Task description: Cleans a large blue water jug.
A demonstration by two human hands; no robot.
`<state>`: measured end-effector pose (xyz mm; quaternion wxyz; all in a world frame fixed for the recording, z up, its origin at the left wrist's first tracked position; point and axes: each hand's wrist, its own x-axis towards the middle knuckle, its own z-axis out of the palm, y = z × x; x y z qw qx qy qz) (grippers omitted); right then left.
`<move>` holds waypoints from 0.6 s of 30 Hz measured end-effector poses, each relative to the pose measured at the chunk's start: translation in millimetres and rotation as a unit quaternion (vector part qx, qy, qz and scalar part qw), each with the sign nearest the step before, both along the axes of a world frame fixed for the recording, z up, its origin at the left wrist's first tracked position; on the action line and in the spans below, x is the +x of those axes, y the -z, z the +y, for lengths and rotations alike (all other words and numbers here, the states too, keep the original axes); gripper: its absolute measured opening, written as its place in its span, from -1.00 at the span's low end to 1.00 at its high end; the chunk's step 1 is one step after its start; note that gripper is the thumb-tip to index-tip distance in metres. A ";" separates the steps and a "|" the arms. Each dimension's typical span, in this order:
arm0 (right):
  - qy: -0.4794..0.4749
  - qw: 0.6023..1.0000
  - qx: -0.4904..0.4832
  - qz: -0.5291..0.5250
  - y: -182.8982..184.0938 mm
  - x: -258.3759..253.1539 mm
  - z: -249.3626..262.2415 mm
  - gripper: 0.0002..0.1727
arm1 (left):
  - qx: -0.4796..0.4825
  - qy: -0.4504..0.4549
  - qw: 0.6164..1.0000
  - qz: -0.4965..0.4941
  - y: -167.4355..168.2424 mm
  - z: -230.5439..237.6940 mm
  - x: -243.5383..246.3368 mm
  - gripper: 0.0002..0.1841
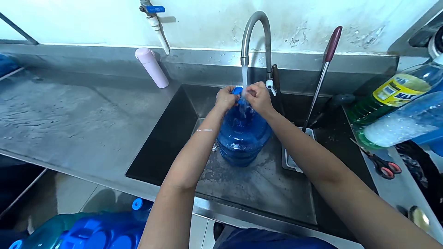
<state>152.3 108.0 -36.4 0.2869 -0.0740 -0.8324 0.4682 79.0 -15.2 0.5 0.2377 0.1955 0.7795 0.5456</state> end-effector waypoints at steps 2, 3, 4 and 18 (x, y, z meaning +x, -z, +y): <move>-0.037 0.999 -0.002 0.016 2.4 -3.8 5.0 -0.55 | 0.023 0.028 0.999 0.031 1.3 -4.0 1.1 -0.50; -0.076 0.997 -0.011 0.002 3.5 -5.9 7.4 -0.44 | 0.041 0.041 0.996 0.062 4.0 -5.3 1.3 -0.49; -0.114 0.993 -0.020 -0.023 3.3 -7.4 8.8 -0.39 | 0.057 0.052 0.993 0.094 6.7 -6.5 1.0 -0.50; 0.016 0.992 -0.097 -0.084 -4.9 -14.6 -11.5 -0.54 | 0.028 -0.037 0.980 0.196 15.6 9.5 5.2 -0.68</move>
